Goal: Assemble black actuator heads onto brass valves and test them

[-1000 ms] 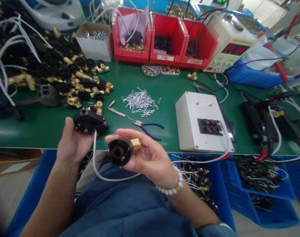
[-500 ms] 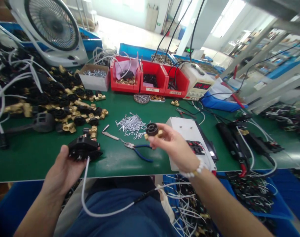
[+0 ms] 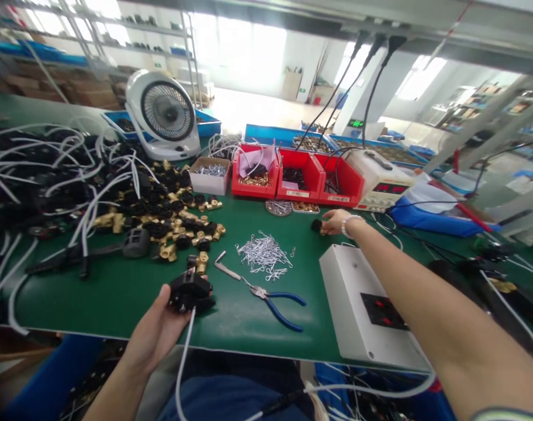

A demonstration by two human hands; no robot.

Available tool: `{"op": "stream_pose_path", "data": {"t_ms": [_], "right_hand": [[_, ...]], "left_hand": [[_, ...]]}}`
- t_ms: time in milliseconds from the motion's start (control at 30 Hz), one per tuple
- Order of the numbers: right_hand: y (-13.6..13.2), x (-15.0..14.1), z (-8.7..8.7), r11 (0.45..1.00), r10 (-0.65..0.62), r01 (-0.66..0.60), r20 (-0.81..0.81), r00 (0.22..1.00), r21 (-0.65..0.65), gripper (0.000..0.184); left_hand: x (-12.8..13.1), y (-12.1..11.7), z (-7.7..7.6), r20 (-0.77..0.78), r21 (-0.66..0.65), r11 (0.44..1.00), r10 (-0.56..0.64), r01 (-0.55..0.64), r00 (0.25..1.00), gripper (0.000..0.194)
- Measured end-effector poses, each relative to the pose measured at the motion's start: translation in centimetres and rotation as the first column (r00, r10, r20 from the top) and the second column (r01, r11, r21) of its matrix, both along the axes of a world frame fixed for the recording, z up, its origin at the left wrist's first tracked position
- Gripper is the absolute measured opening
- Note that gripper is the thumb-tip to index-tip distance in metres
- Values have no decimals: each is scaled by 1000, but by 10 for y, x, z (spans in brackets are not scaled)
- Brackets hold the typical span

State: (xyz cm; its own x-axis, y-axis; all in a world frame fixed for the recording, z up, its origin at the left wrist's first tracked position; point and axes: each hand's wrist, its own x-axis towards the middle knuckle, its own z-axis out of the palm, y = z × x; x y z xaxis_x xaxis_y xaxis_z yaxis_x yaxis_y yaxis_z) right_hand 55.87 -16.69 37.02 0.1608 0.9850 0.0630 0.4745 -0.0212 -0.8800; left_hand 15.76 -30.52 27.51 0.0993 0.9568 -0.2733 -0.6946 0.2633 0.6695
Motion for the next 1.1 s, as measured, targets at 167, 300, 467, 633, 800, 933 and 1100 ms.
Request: {"op": "stream_pose_path", "data": {"t_ms": [167, 300, 467, 633, 800, 933, 1100], "right_hand": [[44, -25, 19, 996, 68, -79, 274, 959, 29, 19], [71, -97, 11, 983, 185, -173, 439, 879, -66, 20], [78, -207, -3, 880, 471, -363, 465, 749, -307, 43], [64, -249, -8, 822, 569, -435, 481, 667, -368, 57], [51, -235, -11, 855, 475, -321, 370, 798, -406, 29], [15, -226, 2, 862, 386, -347, 35, 922, -369, 44], [-68, -221, 22, 871, 274, -452, -576, 770, -190, 40]], "left_hand": [[-1, 1, -3, 21, 21, 998, -52, 52, 998, 45], [-1, 1, -4, 28, 28, 998, -57, 56, 998, 46], [0, 0, -1, 40, 32, 999, -43, 42, 998, 49], [-1, 2, 3, 86, 33, 997, -77, 75, 993, 49], [-2, 4, 3, 112, 26, 995, -100, 98, 989, 51], [-1, 4, 2, 100, 36, 996, -81, 78, 992, 52], [1, 5, 2, 79, 48, 998, -41, 37, 996, 51]]}}
